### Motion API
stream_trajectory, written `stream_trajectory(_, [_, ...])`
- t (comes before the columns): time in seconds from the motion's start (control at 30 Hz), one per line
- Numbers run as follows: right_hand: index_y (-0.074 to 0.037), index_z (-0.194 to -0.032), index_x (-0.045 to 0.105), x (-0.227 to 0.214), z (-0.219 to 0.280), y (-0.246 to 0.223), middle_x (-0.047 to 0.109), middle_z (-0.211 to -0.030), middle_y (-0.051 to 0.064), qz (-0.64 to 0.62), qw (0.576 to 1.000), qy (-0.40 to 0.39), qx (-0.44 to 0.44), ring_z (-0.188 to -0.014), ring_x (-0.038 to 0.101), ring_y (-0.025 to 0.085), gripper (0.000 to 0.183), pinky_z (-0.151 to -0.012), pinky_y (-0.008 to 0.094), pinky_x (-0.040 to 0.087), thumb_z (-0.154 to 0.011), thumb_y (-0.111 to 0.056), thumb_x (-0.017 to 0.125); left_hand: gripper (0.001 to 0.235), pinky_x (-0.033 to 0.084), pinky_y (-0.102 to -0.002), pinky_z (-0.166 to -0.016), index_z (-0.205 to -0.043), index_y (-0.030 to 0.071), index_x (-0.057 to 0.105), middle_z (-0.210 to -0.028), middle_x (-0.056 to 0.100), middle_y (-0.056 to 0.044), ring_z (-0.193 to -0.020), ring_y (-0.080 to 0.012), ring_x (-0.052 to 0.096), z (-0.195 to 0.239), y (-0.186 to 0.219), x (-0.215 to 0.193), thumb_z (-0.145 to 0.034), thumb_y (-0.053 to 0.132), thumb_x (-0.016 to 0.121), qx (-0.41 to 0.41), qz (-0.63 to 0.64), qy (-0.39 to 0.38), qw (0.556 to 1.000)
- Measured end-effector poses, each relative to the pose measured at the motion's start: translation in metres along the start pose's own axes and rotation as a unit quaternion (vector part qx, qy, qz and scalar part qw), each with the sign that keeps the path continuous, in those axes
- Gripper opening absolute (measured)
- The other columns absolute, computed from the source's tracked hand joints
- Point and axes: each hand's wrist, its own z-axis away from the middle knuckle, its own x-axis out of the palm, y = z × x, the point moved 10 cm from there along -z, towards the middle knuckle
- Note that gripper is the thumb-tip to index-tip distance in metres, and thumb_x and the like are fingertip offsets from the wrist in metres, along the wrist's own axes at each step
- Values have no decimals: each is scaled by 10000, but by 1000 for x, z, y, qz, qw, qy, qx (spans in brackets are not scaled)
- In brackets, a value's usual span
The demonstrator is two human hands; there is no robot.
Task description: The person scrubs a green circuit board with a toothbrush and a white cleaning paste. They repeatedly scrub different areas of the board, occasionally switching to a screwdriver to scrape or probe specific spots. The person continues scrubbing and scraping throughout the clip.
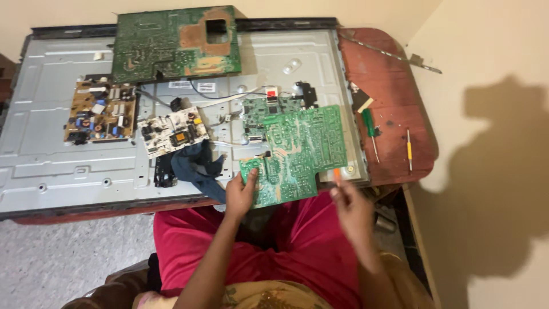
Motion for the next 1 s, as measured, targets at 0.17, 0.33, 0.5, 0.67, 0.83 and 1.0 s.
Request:
stream_trajectory(0.17, [-58, -1176, 733, -93, -84, 73, 763, -1060, 137, -25, 962, 238, -131, -985, 729, 227, 268, -866, 362, 539, -930, -160, 761, 533, 465, -439, -583, -939, 0, 686, -622, 616, -200, -558, -296, 572, 1, -12, 0, -997, 516, 567, -53, -37, -14, 998])
stream_trajectory(0.33, [-75, -1108, 773, -118, -171, 141, 775, -976, 135, -57, 955, 278, -81, -837, 678, 268, 167, -770, 374, 533, -968, -156, 730, 513, 463, -409, -573, -956, 6, 688, -623, 625, -168, -546, -244, 573, 0, -5, -1, -997, 505, 577, -33, -32, -7, 999])
stream_trajectory(0.5, [-96, -1004, 793, -56, -149, 118, 730, -764, 81, 1, 988, 146, -49, -677, 689, 160, 232, -648, 351, 514, -911, -307, 776, 489, 492, -405, -591, -998, 23, 705, -638, 661, -171, -570, -248, 610, 1, -8, 1, -996, 493, 570, -51, -8, -18, 998])
stream_trajectory(0.67, [-75, -907, 763, -6, -85, 58, 739, -753, 109, -56, 994, 94, -22, -687, 696, 263, 317, -640, 386, 533, -787, -349, 869, 480, 524, -388, -625, -1019, 24, 699, -691, 698, -157, -620, -229, 690, 2, 1, -1, -1001, 487, 573, -16, 18, -12, 1000])
stream_trajectory(0.83, [-124, -940, 769, -3, -75, 36, 768, -851, 130, 121, 985, 122, 31, -793, 730, 358, 307, -696, 469, 555, -802, -394, 816, 493, 503, -413, -615, -1000, 17, 701, -663, 669, -183, -591, -305, 649, 2, 1, -3, -995, 495, 579, -40, -10, -16, 999])
stream_trajectory(1.0, [-162, -1097, 748, -14, -83, 66, 759, -928, 180, 175, 973, 151, 19, -885, 717, 419, 340, -777, 511, 558, -852, -397, 748, 506, 502, -421, -610, -995, 17, 699, -652, 661, -191, -584, -328, 648, 1, 1, -3, -989, 508, 576, -32, -16, -9, 999])
